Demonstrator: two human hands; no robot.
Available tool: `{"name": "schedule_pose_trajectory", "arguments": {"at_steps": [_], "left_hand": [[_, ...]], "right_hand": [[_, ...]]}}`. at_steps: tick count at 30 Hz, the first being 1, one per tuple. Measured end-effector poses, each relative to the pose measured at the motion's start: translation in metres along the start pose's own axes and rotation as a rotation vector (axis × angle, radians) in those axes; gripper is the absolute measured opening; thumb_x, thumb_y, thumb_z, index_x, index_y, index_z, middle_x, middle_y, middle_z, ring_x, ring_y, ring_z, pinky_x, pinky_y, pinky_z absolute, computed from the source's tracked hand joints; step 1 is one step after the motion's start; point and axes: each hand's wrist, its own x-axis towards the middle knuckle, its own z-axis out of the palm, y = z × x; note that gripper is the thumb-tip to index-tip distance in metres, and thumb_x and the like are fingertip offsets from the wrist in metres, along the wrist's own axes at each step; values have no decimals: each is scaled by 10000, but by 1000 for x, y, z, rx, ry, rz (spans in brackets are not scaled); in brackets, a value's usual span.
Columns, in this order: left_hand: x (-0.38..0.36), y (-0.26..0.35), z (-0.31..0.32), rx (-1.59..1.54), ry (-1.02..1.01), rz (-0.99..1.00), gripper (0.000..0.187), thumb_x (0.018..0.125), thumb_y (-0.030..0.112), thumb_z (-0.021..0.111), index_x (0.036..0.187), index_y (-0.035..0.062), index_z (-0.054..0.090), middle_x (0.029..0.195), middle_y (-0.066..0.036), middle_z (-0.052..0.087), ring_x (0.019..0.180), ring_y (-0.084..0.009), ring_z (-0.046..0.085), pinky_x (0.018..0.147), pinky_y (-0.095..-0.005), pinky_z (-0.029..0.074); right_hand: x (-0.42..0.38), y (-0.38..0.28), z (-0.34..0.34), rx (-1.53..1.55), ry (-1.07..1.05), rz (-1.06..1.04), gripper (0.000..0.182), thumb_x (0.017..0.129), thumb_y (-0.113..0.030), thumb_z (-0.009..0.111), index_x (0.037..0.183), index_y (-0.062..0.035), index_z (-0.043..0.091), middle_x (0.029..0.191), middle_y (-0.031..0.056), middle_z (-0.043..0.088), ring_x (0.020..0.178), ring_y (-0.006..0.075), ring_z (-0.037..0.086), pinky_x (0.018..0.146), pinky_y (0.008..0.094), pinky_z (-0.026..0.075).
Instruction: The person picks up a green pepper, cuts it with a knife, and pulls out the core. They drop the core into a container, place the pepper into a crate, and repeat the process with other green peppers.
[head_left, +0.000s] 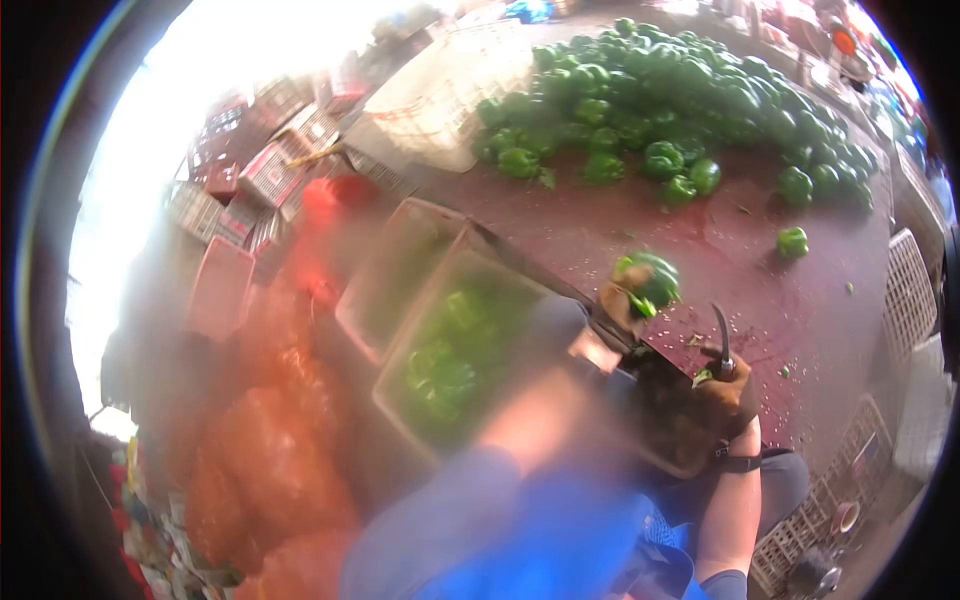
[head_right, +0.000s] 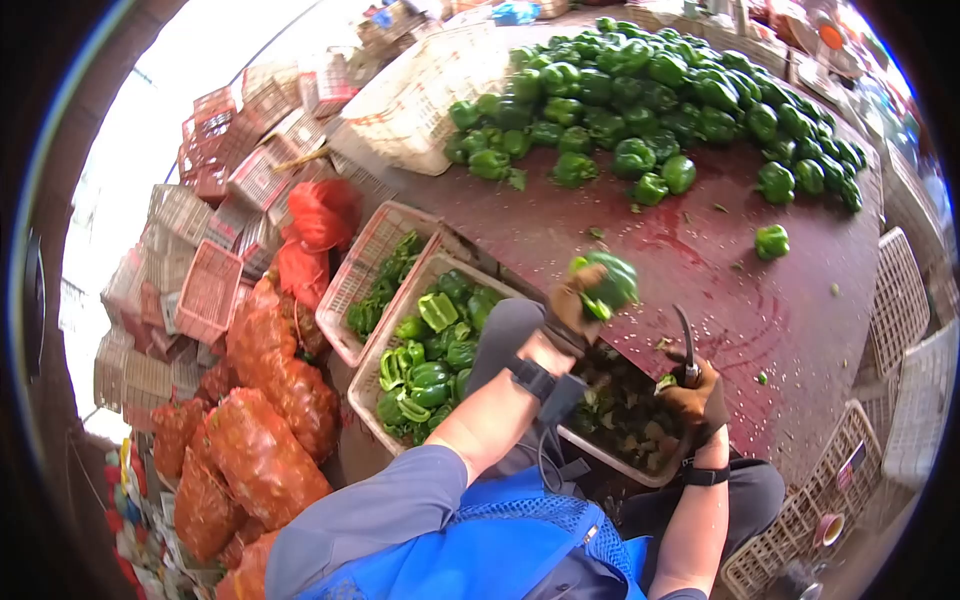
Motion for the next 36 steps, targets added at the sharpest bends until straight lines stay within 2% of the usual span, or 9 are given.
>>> {"name": "schedule_pose_trajectory", "arguments": {"at_steps": [5, 6, 12, 13, 20, 26, 29, 32, 36], "left_hand": [[19, 150, -64, -27, 121, 369, 271, 808, 146, 694, 1048, 41, 625, 984, -145, 687, 867, -322, 700, 734, -472, 639], [24, 183, -103, 343, 217, 564, 270, 801, 148, 695, 1040, 40, 628, 984, -143, 688, 869, -325, 700, 735, -473, 639], [-12, 349, -213, 88, 556, 852, 485, 878, 512, 666, 1191, 149, 590, 1104, -63, 667, 1085, -308, 620, 923, -555, 516], [-22, 359, -219, -3, 529, 683, 507, 898, 489, 645, 1280, 170, 549, 1202, -74, 631, 1118, -332, 596, 910, -547, 515], [75, 265, -169, 637, 650, 8, 485, 916, 254, 663, 1328, 36, 528, 1204, -156, 595, 977, -337, 611, 718, -453, 533], [238, 154, -129, 1290, 609, 103, 683, 861, 385, 759, 1398, 37, 520, 1140, -107, 665, 794, -180, 625, 492, -321, 530], [303, 128, -125, 1525, 700, 107, 762, 859, 486, 729, 1423, 25, 506, 1354, -179, 605, 1104, -316, 648, 851, -455, 565], [301, 107, -63, 1691, 836, -52, 802, 809, 471, 781, 1406, 5, 518, 1396, -214, 573, 1207, -342, 610, 1025, -431, 471], [293, 87, -54, 1412, 726, 85, 757, 705, 316, 862, 1320, -32, 590, 1298, -253, 629, 1176, -329, 630, 1003, -408, 476]], "right_hand": [[6, 25, 12, -128, -119, 158, 506, 711, -16, 797, 1195, 17, 655, 856, 14, 679, 748, 94, 613, 680, 259, 511], [5, 27, 13, -167, -141, 154, 505, 713, -21, 799, 1195, 17, 655, 875, 25, 691, 764, 99, 622, 697, 264, 517], [-1, 33, 15, -274, -145, 158, 465, 741, -83, 800, 1182, -11, 673, 899, 31, 708, 782, 105, 622, 735, 276, 522], [-1, 33, 14, -261, -138, 186, 449, 753, -94, 793, 1180, -15, 676, 893, 25, 705, 772, 101, 614, 722, 273, 517], [-2, 11, 20, -146, -76, 323, 393, 816, -118, 747, 1189, -19, 673, 842, -4, 669, 719, 68, 565, 647, 248, 476], [5, 12, 16, -55, 56, 229, 470, 821, -114, 739, 1259, 16, 628, 829, -5, 653, 719, 64, 554, 644, 248, 471], [5, 7, 4, -46, 72, 186, 467, 857, -103, 710, 1283, 39, 581, 879, 21, 664, 751, 79, 593, 648, 232, 481], [10, 10, -4, -69, 121, 195, 484, 846, -123, 712, 1289, 31, 592, 849, 15, 655, 730, 74, 575, 635, 235, 474], [14, 6, -6, 10, 199, 256, 506, 828, -150, 726, 1286, 29, 606, 818, 4, 644, 707, 67, 550, 619, 245, 464]]}}
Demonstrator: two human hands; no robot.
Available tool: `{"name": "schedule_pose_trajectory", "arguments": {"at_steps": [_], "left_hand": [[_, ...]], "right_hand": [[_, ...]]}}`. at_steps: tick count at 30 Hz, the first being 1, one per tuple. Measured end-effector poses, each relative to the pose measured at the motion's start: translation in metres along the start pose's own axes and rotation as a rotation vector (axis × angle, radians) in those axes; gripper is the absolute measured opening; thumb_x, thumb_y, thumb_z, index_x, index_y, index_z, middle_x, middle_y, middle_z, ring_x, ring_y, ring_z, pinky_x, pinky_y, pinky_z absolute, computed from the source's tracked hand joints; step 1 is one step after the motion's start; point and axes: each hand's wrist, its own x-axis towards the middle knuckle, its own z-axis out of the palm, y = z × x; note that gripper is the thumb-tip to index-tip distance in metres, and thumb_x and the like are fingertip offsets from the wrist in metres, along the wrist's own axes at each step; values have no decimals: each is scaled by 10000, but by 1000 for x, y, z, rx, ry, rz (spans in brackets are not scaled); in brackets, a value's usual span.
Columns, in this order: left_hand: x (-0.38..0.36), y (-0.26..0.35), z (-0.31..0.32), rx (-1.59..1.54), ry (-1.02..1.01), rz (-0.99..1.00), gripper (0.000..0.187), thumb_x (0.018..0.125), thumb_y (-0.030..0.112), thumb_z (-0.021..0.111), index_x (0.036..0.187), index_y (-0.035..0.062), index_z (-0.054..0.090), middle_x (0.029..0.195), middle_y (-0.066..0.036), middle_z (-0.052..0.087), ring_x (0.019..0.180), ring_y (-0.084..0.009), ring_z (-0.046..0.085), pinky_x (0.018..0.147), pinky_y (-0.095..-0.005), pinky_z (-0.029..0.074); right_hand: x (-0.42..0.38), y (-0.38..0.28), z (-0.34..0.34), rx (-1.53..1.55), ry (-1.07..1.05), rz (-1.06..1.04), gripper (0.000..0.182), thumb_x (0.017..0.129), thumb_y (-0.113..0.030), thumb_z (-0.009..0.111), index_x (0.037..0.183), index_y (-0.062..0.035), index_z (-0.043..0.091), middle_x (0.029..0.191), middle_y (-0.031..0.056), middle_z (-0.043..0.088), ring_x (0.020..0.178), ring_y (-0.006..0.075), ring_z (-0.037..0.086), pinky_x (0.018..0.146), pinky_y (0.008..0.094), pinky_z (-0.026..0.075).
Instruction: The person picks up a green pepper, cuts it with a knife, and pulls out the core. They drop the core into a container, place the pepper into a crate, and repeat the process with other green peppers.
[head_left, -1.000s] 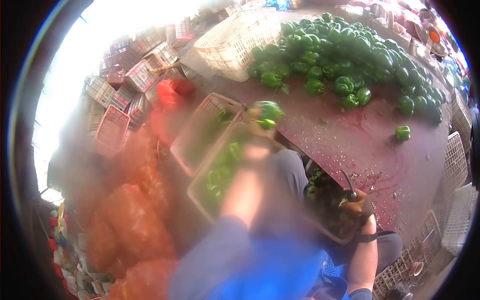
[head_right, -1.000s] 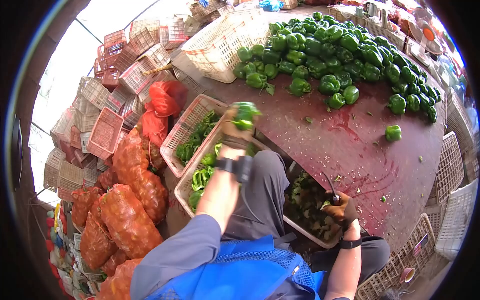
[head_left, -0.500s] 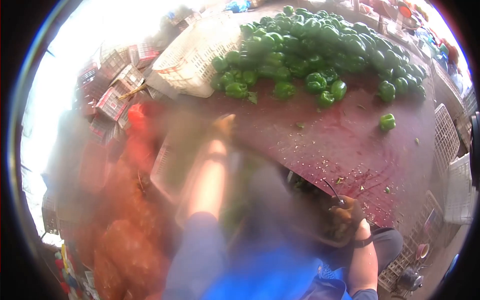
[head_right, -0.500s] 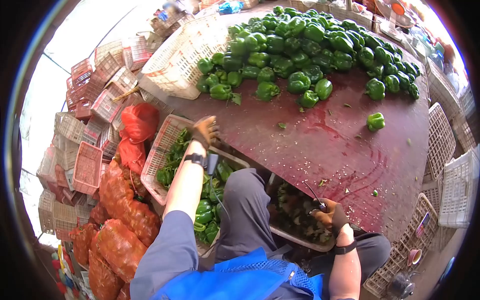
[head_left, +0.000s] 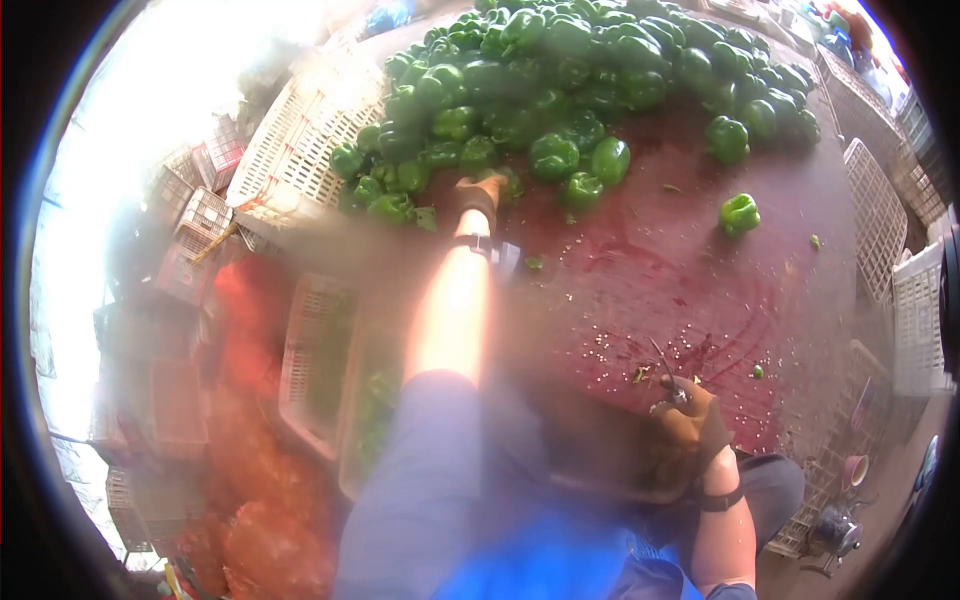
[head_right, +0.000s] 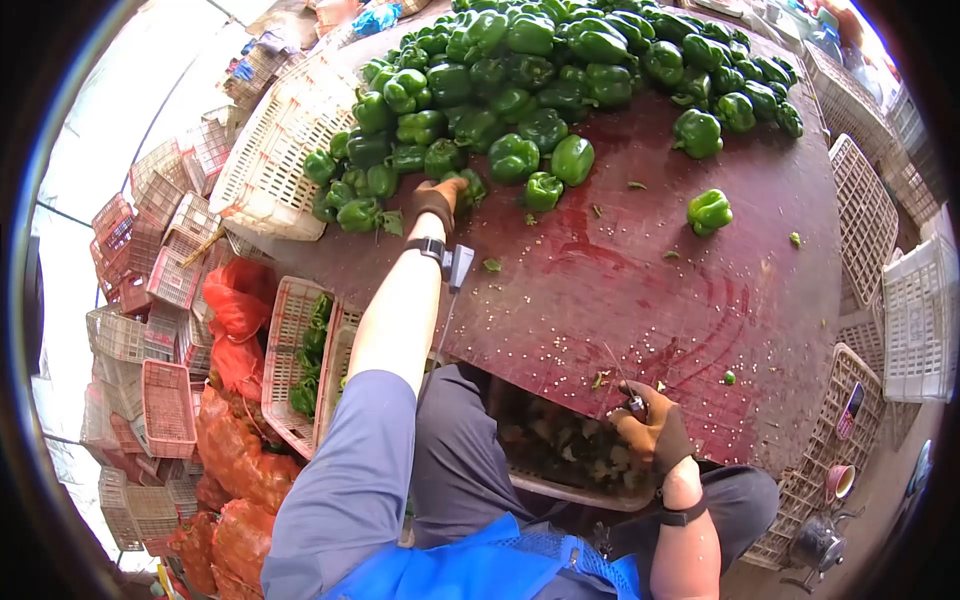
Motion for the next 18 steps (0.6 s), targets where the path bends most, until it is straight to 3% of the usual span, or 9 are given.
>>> {"name": "schedule_pose_trajectory", "arguments": {"at_steps": [1, 3, 5, 7, 10, 11, 15, 16, 18], "left_hand": [[-6, -1, -2, 128, -6, 90, 700, 670, 236, 872, 1258, -50, 622, 1228, -246, 666, 1102, -327, 658, 947, -400, 510], [-13, -17, 2, 88, -47, 208, 633, 630, 149, 881, 1178, -59, 642, 1116, -219, 704, 983, -300, 682, 863, -386, 543], [-6, -45, 5, 77, -129, 351, 495, 613, 73, 878, 1038, -33, 646, 941, -121, 709, 825, -217, 662, 750, -345, 552], [-45, -41, -6, -92, -229, 387, 463, 619, 76, 876, 1013, 1, 647, 911, -78, 692, 807, -174, 645, 726, -324, 547], [-148, 12, -43, -149, -501, 306, 442, 630, 64, 866, 1010, 53, 642, 912, -33, 674, 821, -130, 624, 749, -294, 544], [-133, -12, -29, -102, -567, 467, 454, 637, 35, 869, 1024, 57, 633, 927, -22, 671, 847, -120, 621, 772, -287, 543], [-236, 4, -38, -245, -949, 894, 501, 647, -4, 882, 1055, 55, 598, 1104, -76, 643, 987, -151, 625, 854, -312, 536], [-245, 8, -34, -165, -944, 1254, 508, 653, 6, 877, 1064, 56, 583, 1172, -130, 630, 1028, -217, 645, 895, -343, 533], [-282, 10, -28, -154, -1044, 1299, 506, 653, 3, 871, 1064, 58, 582, 1184, -152, 629, 1035, -256, 655, 902, -361, 534]], "right_hand": [[1, -2, 1, 9, 11, 5, 509, 827, -152, 727, 1286, 31, 605, 816, 2, 640, 706, 66, 547, 616, 247, 462], [2, -5, 1, 27, 40, 9, 514, 825, -155, 729, 1286, 34, 603, 812, -2, 634, 703, 65, 541, 612, 250, 459], [2, -3, 0, 68, 44, -60, 503, 832, -161, 731, 1285, 21, 609, 804, -4, 622, 688, 61, 532, 592, 245, 447], [-4, -8, 4, 110, 77, -78, 487, 844, -161, 728, 1283, 13, 612, 800, -4, 618, 691, 60, 532, 592, 242, 445], [-9, -14, 1, 93, 118, -134, 426, 875, -151, 713, 1262, 4, 621, 776, 0, 618, 665, 68, 555, 556, 247, 444], [-9, -12, -2, 98, 128, -147, 415, 881, -150, 710, 1257, 3, 622, 770, 2, 617, 659, 70, 561, 545, 248, 445], [-16, -31, -15, 398, 105, -116, 371, 936, -264, 661, 1202, -7, 631, 877, 58, 664, 630, 126, 629, 489, 246, 483], [-20, -34, -17, 447, 99, -119, 376, 931, -273, 665, 1197, -8, 633, 874, 58, 665, 633, 127, 629, 488, 247, 481], [-24, -37, -24, 541, 79, -141, 388, 923, -292, 673, 1187, -9, 638, 866, 58, 668, 639, 127, 631, 486, 249, 478]]}}
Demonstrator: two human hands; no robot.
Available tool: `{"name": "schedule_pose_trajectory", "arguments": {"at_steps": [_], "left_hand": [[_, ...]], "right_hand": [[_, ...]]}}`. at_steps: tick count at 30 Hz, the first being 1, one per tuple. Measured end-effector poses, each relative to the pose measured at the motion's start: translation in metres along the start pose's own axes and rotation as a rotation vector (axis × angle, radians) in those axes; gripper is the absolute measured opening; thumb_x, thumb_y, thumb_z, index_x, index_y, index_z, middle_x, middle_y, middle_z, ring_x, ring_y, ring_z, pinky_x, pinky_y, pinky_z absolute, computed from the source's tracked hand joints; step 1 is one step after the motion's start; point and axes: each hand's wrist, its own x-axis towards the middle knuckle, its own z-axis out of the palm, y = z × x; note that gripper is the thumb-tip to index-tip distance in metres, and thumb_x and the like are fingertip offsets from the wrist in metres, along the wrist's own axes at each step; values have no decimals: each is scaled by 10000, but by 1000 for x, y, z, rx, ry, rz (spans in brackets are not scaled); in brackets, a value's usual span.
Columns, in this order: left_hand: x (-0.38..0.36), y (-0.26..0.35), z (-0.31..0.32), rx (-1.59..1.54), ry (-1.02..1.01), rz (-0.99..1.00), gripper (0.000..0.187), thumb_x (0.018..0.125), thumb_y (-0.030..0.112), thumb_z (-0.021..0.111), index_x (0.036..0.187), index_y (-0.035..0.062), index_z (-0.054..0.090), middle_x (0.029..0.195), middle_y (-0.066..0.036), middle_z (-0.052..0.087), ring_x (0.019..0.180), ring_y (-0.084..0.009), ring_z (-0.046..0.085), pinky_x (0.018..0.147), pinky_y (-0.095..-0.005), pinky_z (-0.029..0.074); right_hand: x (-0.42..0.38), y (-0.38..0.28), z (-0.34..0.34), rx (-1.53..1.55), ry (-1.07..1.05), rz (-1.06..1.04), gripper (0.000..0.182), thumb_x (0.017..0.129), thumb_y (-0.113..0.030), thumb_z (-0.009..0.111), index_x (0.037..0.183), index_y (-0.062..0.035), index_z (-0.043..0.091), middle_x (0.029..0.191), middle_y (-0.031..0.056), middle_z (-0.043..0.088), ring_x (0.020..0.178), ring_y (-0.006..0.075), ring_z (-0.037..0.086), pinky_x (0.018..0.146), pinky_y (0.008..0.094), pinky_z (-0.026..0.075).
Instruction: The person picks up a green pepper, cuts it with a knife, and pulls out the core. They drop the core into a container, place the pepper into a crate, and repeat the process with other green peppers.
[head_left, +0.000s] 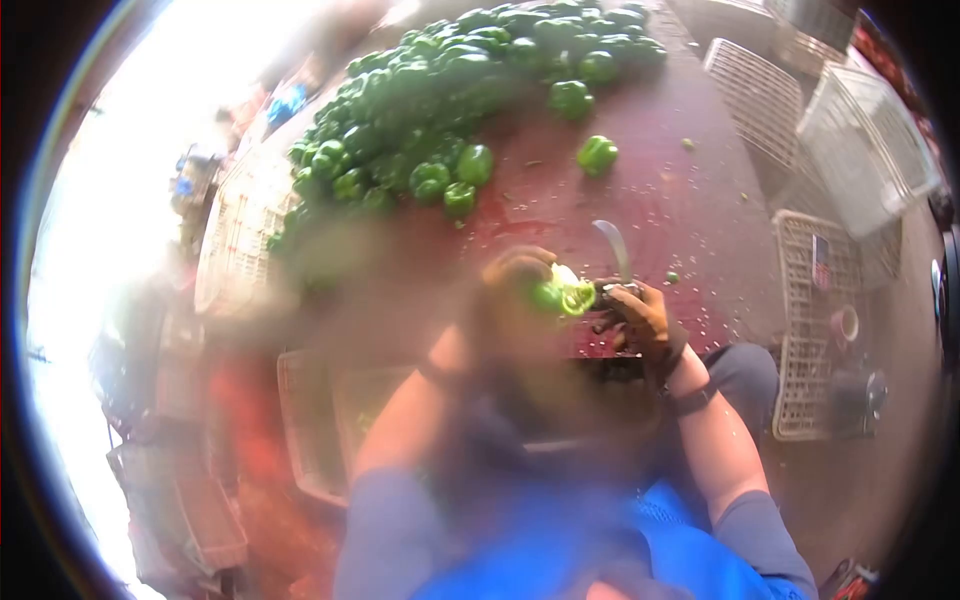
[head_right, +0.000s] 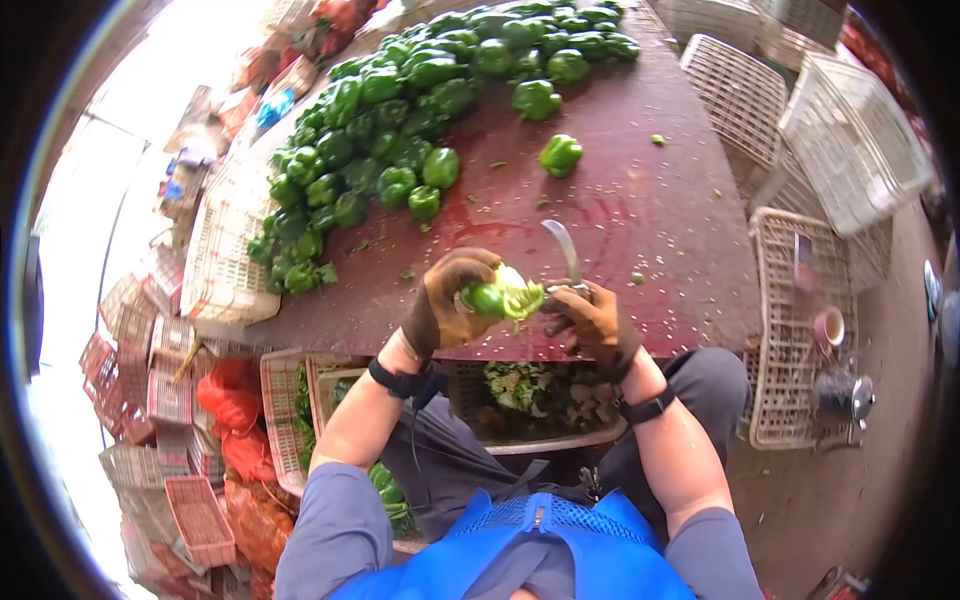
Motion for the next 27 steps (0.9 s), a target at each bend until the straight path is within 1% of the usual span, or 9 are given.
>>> {"name": "schedule_pose_trajectory", "arguments": {"at_steps": [5, 6, 10, 12, 15, 17, 20, 23, 27], "left_hand": [[15, 43, 50, -3, -98, 6, 442, 678, 9, 836, 1036, 61, 582, 1254, -190, 609, 1135, -326, 641, 938, -389, 523], [13, 42, 56, -28, -73, -39, 516, 684, 12, 813, 1145, 54, 584, 1315, -181, 583, 1222, -318, 595, 1005, -393, 483], [3, 45, 85, -589, 162, -197, 748, 703, 15, 746, 1402, 19, 479, 1355, -129, 566, 1241, -252, 562, 1076, -376, 424], [-3, 46, 97, -422, 172, -305, 707, 741, 5, 712, 1407, 18, 474, 1342, -123, 572, 1205, -236, 577, 1050, -362, 447], [-8, 44, 107, -441, 290, -471, 536, 816, -53, 624, 1342, -1, 538, 1228, -119, 629, 1085, -207, 627, 948, -332, 517], [-6, 40, 105, -715, 393, -658, 448, 835, -73, 604, 1279, -12, 591, 1159, -118, 662, 1018, -205, 657, 891, -319, 548], [0, 52, 101, -869, 351, -786, 360, 834, -96, 586, 1180, -17, 651, 1059, -117, 696, 911, -201, 683, 814, -311, 575], [-2, 49, 106, -801, 296, -896, 337, 834, -87, 594, 1156, -17, 661, 1021, -113, 707, 839, -194, 691, 762, -298, 584], [-18, 19, 114, -693, 399, -842, 245, 835, -96, 614, 1052, -13, 691, 946, -109, 722, 802, -187, 690, 733, -307, 584]], "right_hand": [[-12, -7, -22, -131, -139, -62, 392, 859, -276, 730, 1141, -12, 666, 902, 58, 706, 694, 113, 641, 530, 252, 484], [-11, -7, -27, -120, -128, -63, 397, 851, -277, 734, 1136, -8, 668, 903, 56, 708, 690, 111, 638, 534, 252, 482], [-12, -2, -34, -57, -106, -107, 396, 810, -227, 768, 1118, 3, 676, 900, 50, 711, 714, 104, 642, 569, 238, 490], [-12, -2, -35, -45, -108, -155, 379, 799, -182, 773, 1114, 5, 677, 907, 48, 712, 732, 100, 644, 593, 235, 500], [-18, -5, -30, -59, -124, -210, 364, 780, -114, 774, 1108, 10, 677, 908, 43, 712, 742, 97, 643, 621, 238, 510], [-23, -8, -25, -99, -123, -244, 355, 773, -79, 765, 1104, 15, 678, 903, 36, 711, 738, 99, 641, 632, 244, 513], [-28, -14, -22, -148, -146, -228, 369, 757, -78, 769, 1098, 26, 674, 905, 41, 709, 751, 112, 649, 656, 252, 523], [-25, -16, -29, -344, -159, 13, 388, 751, -93, 772, 1106, 28, 675, 931, 56, 709, 778, 115, 649, 691, 261, 536], [-10, 10, -31, -391, -197, -121, 352, 766, -135, 776, 1086, -12, 694, 906, 19, 706, 799, 101, 629, 722, 270, 523]]}}
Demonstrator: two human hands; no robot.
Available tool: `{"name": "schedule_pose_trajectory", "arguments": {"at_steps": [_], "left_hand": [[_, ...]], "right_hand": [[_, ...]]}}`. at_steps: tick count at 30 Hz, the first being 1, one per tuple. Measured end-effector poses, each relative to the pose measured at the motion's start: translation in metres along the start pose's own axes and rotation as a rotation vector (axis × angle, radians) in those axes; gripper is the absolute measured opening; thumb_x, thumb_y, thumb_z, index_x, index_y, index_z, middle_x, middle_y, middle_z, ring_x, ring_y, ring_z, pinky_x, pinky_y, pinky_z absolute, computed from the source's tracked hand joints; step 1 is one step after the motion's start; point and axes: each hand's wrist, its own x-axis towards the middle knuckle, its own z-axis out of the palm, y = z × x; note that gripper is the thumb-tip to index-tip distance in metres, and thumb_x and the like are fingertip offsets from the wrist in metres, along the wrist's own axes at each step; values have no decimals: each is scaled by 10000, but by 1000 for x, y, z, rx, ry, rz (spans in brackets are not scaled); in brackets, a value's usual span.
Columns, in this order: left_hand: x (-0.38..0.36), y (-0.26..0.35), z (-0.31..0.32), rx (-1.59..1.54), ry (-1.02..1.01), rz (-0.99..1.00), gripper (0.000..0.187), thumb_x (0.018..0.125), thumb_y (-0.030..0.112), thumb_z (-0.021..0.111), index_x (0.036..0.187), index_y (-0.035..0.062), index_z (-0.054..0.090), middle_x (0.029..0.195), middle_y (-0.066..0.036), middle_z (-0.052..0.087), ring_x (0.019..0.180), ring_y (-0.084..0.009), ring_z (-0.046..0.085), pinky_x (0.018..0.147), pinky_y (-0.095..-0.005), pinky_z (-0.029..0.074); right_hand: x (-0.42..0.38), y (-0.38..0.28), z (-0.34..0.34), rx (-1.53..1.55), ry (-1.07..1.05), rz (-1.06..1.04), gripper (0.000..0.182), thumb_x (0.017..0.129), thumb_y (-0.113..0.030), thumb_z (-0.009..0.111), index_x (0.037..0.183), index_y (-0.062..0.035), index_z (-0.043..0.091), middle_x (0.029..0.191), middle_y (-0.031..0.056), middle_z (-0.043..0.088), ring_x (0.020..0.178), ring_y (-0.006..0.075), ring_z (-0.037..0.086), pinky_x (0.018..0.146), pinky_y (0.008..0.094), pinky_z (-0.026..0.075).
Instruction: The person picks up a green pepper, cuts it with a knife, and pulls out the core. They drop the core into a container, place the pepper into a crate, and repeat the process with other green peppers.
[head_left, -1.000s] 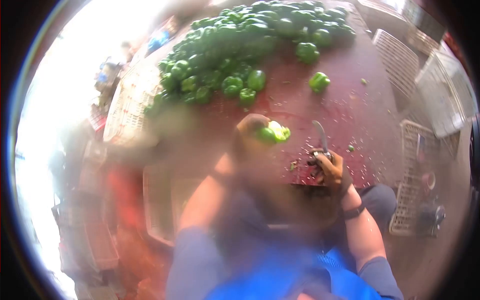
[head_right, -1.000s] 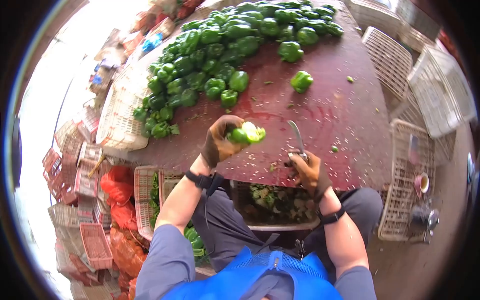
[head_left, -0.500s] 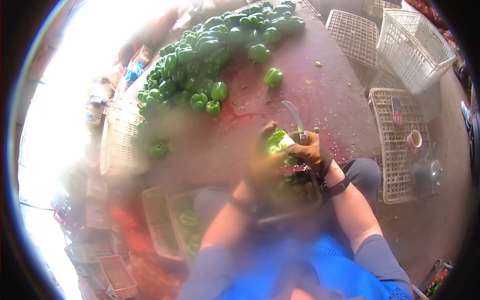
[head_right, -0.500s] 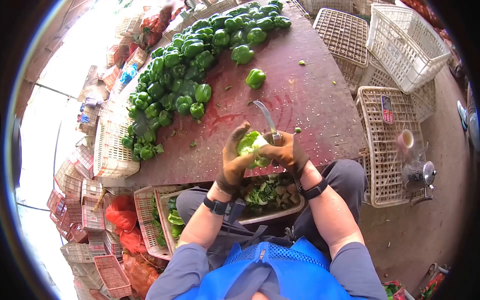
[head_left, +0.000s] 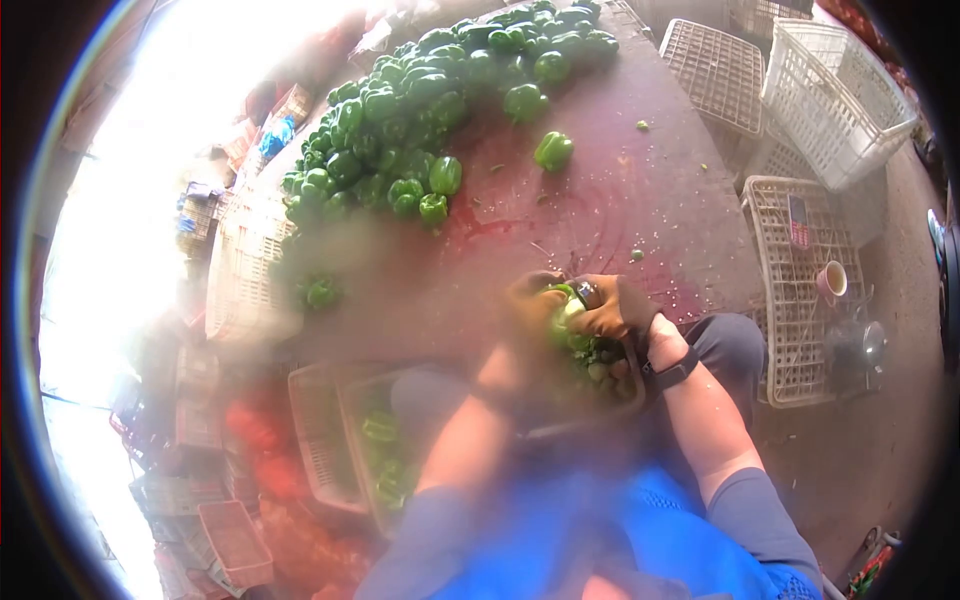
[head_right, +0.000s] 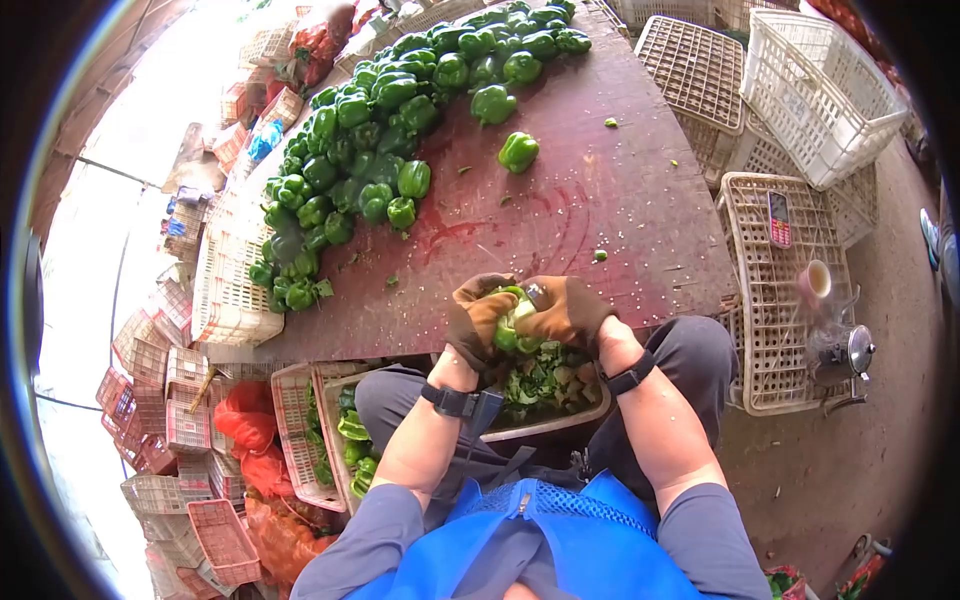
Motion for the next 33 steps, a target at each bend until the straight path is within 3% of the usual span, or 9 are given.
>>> {"name": "schedule_pose_trajectory", "arguments": {"at_steps": [6, 10, 13, 16, 19, 23, 24, 29, 33], "left_hand": [[23, -43, -10, 236, 196, 197, 142, 819, -92, 675, 928, -10, 714, 870, -88, 726, 762, -157, 675, 696, -293, 569], [14, -40, 11, 102, 332, -3, 133, 815, -97, 677, 912, -10, 707, 860, -67, 714, 746, -128, 645, 671, -278, 552], [9, -34, 20, 57, 346, -32, 128, 830, -85, 658, 923, -12, 707, 856, -58, 708, 743, -123, 637, 656, -273, 538], [7, -33, 21, 103, 347, -4, 136, 858, -67, 630, 955, -11, 707, 863, -56, 707, 744, -122, 635, 652, -271, 531], [13, -48, 13, 105, 297, -6, 168, 878, -62, 618, 1012, -7, 704, 892, -67, 710, 761, -132, 648, 670, -277, 545], [27, -57, -26, 8, -3, -142, 210, 912, -49, 592, 1088, 1, 695, 941, -98, 716, 788, -159, 671, 686, -293, 567], [27, -49, -31, -42, -95, -213, 218, 920, -45, 585, 1104, 4, 693, 952, -107, 718, 795, -166, 676, 689, -298, 572], [33, -67, -6, -19, 106, -113, 206, 917, -58, 563, 1060, -12, 703, 886, -98, 720, 740, -166, 673, 656, -303, 567], [33, -70, 3, 81, 275, 14, 167, 922, -56, 574, 1029, -25, 700, 859, -75, 707, 721, -138, 657, 642, -273, 557]], "right_hand": [[17, 25, 1, -165, 24, 98, 321, 794, -177, 753, 1065, -10, 706, 926, 87, 734, 835, 169, 656, 767, 325, 526], [30, 49, 11, -438, 170, 91, 276, 761, -126, 715, 1008, -3, 703, 893, 101, 721, 810, 182, 649, 754, 332, 518], [35, 57, 15, -618, 257, 14, 299, 718, -141, 711, 987, -11, 704, 905, 159, 716, 846, 254, 674, 774, 361, 522], [32, 44, 21, -622, 253, 89, 323, 766, -237, 686, 990, -5, 678, 1064, 236, 675, 1031, 415, 635, 869, 442, 514], [35, 58, 20, -624, 305, -50, 255, 723, -124, 702, 949, -6, 693, 882, 149, 708, 822, 253, 663, 746, 364, 515], [26, 39, 10, -299, 68, 89, 146, 789, -44, 667, 927, 3, 677, 852, 51, 687, 790, 116, 594, 709, 288, 488], [28, 44, 12, -345, 85, 61, 167, 787, -64, 672, 942, -2, 679, 869, 70, 694, 807, 143, 612, 723, 303, 494], [32, 55, 22, -734, 316, -89, 335, 778, -236, 698, 1051, -42, 692, 1071, 221, 680, 1010, 379, 650, 868, 430, 518], [38, 57, 31, -749, 394, 58, 353, 772, -242, 679, 1067, -48, 682, 1110, 202, 670, 1043, 395, 628, 871, 425, 513]]}}
